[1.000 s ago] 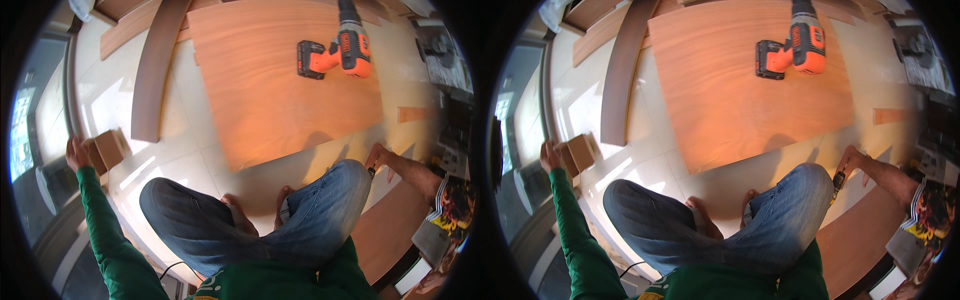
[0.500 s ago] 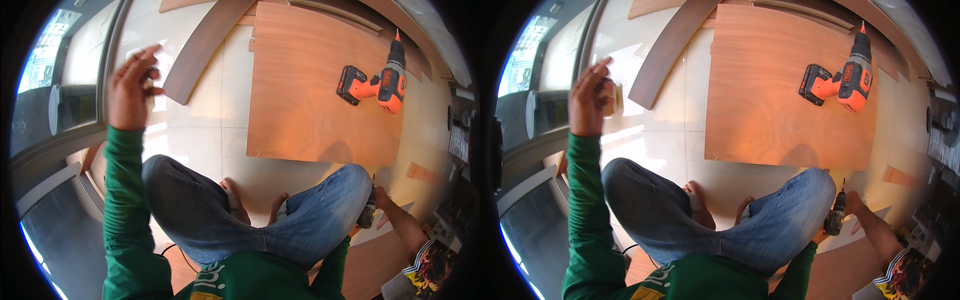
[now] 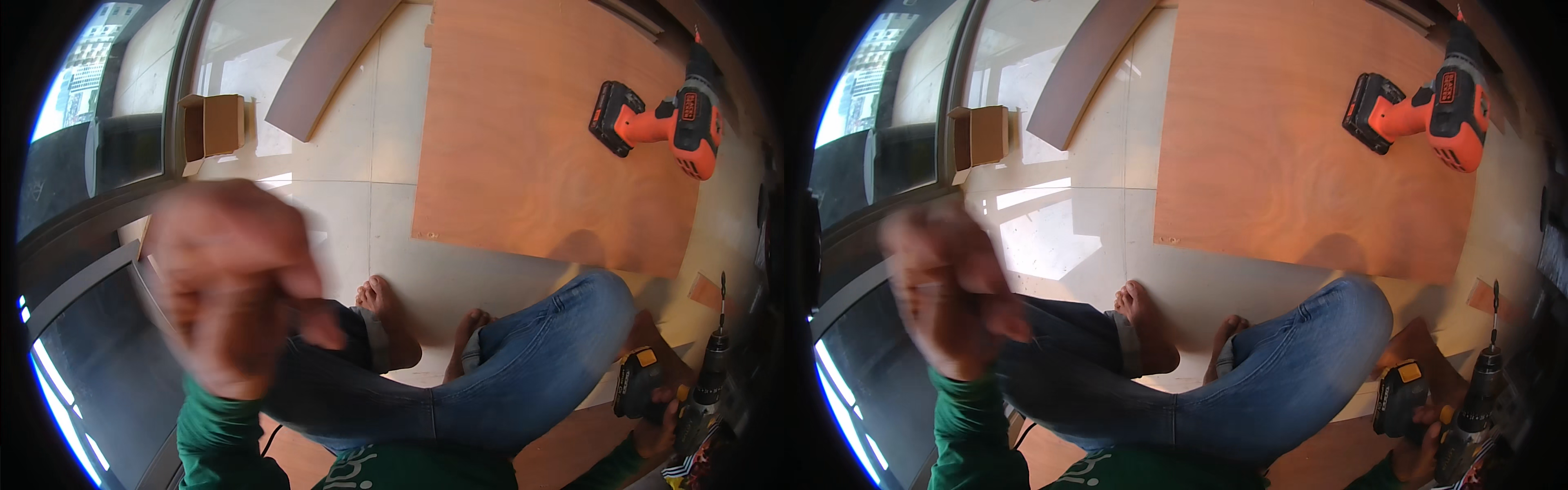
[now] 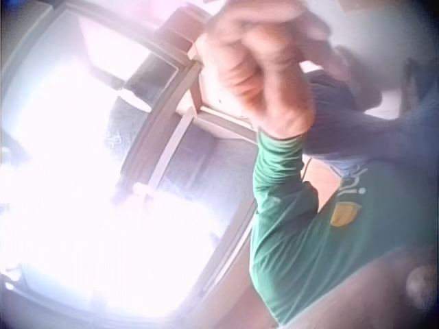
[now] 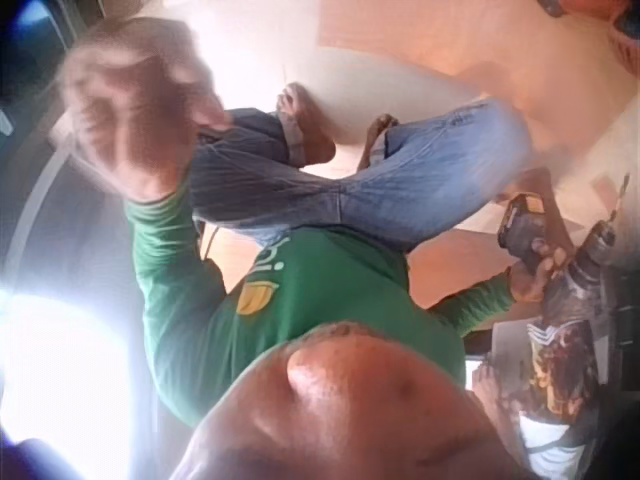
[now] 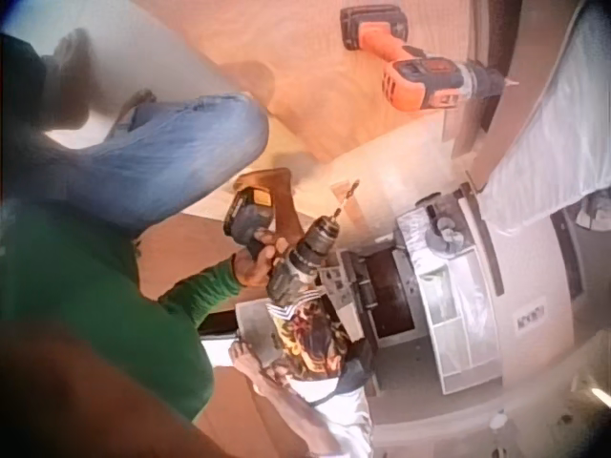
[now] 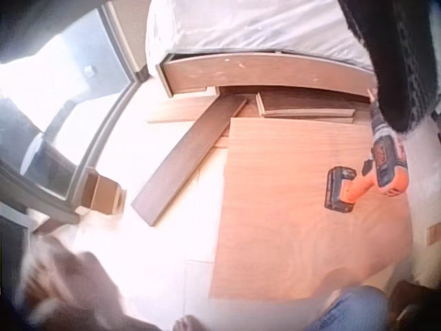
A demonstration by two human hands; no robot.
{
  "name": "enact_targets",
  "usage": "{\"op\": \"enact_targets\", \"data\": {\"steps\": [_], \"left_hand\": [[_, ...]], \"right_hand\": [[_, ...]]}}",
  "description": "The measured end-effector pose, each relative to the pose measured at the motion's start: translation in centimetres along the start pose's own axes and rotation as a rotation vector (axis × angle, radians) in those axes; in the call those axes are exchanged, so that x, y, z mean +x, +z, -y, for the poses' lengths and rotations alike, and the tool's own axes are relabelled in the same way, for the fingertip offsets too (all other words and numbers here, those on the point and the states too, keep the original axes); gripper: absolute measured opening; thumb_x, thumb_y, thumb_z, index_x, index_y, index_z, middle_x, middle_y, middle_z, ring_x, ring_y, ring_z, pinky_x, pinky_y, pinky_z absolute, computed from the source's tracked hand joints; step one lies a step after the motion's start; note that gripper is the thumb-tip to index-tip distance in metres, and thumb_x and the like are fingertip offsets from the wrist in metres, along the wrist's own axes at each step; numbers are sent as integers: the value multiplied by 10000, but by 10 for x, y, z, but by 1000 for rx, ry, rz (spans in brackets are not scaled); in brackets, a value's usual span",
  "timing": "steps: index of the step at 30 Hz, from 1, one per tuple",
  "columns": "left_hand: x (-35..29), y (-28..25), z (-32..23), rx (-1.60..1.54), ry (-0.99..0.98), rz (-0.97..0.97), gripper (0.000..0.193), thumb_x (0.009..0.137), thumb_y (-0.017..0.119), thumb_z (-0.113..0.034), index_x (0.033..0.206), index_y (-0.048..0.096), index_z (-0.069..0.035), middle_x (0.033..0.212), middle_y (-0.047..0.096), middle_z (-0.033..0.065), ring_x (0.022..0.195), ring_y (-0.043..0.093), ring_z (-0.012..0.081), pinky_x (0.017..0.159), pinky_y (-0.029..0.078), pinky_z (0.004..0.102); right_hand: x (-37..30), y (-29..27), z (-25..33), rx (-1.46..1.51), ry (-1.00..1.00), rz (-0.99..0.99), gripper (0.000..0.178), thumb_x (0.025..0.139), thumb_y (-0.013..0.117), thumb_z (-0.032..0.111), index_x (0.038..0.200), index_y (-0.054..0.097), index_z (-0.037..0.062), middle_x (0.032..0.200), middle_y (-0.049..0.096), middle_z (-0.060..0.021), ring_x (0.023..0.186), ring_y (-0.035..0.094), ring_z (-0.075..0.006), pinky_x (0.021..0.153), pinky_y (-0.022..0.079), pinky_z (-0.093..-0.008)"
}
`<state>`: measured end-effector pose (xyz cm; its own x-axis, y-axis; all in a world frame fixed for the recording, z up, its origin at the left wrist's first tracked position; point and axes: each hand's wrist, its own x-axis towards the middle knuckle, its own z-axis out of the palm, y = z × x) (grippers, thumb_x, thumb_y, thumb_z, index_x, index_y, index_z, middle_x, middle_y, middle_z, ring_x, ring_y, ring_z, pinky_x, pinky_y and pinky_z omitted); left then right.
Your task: The person assembles a wooden cabinet by aligning and attaching various wooden panels and trim pieces. They use a cordless drill to secure the components together, handling the wood pieces and tools while sitting on the floor.
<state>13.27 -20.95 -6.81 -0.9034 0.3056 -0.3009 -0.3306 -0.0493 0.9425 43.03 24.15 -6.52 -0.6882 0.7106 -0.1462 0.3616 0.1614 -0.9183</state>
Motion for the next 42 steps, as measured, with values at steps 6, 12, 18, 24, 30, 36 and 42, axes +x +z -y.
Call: {"op": "enact_targets", "data": {"steps": [6, 12, 18, 24, 30, 36, 42], "left_hand": [[-13, 101, 77, -278, -261, -45, 221, 1013, 554, -175, 1182, 561, -33, 991, 631, 64, 784, 635, 109, 655, 550, 256], [7, 106, 101, 194, 273, -243, 142, 994, 586, -152, 1071, 652, -52, 1021, 523, 41, 800, 567, 93, 651, 548, 252], [13, 131, 118, -140, 250, -396, 154, 972, 633, -159, 1057, 696, -47, 953, 513, 21, 739, 532, 75, 594, 491, 220], [8, 131, 131, -392, 108, -325, 232, 983, 623, -196, 1138, 671, -30, 888, 656, 26, 749, 636, 102, 651, 535, 245], [2, 120, 130, -364, 96, -322, 233, 990, 609, -200, 1142, 668, -34, 1017, 707, 61, 895, 696, 142, 722, 564, 267], [-3, 116, 139, -328, 49, -292, 224, 1001, 589, -192, 1146, 669, -43, 1037, 700, 48, 872, 681, 120, 715, 564, 262], [-17, 131, 141, -689, -202, -361, 241, 1007, 573, -194, 1172, 658, -39, 1070, 685, 32, 905, 650, 99, 718, 564, 278]], "right_hand": [[14, 14, 120, -306, 41, 447, 316, 970, 562, 229, 1156, 539, -25, 949, 579, -89, 895, 556, -175, 798, 459, -326], [8, 138, 198, -193, 58, 588, 249, 793, 676, 120, 987, 613, -23, 757, 615, -87, 627, 586, -162, 598, 470, -295], [4, 175, 204, -299, 204, 540, 352, 751, 687, -2, 1094, 609, -8, 929, 638, -74, 799, 604, -158, 716, 513, -314], [0, 183, 199, -443, 19, 581, 226, 766, 685, 30, 977, 637, -30, 739, 627, -68, 639, 594, -148, 631, 498, -307], [-2, 192, 205, -472, 25, 627, 214, 763, 682, 30, 967, 643, -23, 740, 628, -65, 636, 593, -147, 631, 493, -309], [5, 198, 213, -596, -148, 807, 279, 759, 703, 18, 1022, 617, -28, 813, 656, -83, 725, 642, -157, 689, 524, -294], [4, 202, 200, -749, -192, 829, 400, 736, 771, 64, 1054, 548, -32, 918, 673, -96, 836, 654, -171, 766, 523, -323]]}}
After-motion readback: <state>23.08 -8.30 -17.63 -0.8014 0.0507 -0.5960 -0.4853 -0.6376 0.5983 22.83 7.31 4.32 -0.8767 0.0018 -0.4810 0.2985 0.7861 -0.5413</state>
